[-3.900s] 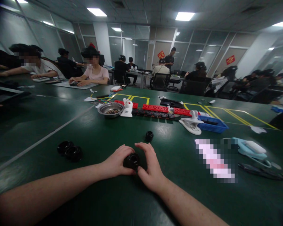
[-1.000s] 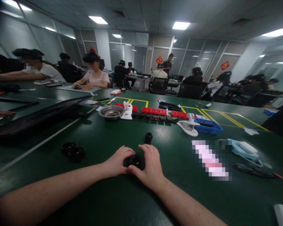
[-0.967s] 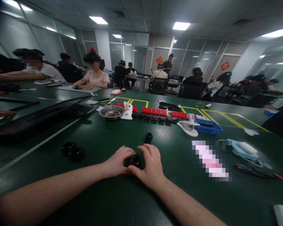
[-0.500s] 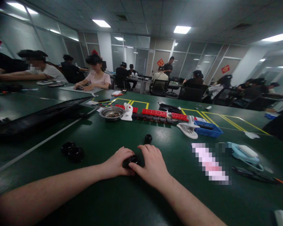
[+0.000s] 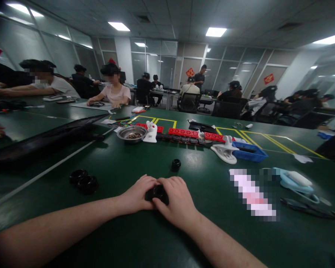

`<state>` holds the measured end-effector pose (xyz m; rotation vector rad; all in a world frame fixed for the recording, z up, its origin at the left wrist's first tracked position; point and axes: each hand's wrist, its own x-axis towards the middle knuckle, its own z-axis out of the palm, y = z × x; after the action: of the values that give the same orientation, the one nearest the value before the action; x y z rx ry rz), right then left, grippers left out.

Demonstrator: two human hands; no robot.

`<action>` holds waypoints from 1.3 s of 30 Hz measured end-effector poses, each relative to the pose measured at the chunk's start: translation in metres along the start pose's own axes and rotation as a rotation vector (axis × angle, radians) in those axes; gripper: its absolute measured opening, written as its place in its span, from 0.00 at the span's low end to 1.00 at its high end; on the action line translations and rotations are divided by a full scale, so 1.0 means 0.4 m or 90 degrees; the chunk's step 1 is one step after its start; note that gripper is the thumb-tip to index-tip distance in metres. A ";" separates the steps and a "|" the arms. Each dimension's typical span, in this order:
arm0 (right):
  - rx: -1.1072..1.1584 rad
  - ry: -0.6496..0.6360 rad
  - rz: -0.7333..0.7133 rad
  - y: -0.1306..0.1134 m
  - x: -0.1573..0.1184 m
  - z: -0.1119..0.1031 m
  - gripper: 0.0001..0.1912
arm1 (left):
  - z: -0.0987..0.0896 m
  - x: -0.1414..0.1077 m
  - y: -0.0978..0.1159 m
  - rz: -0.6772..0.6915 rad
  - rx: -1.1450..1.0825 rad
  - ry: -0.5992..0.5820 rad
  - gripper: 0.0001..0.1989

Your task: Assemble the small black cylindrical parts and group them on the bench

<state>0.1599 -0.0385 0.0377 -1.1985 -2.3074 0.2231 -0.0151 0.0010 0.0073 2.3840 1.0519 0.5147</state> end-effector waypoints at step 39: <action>0.067 0.172 0.085 0.023 -0.022 0.077 0.29 | -0.009 0.000 0.008 -0.006 0.002 -0.020 0.20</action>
<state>0.1547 -0.0372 0.0048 -1.2471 -1.9629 0.2138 -0.0151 0.0002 0.0122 2.3801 1.0503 0.4709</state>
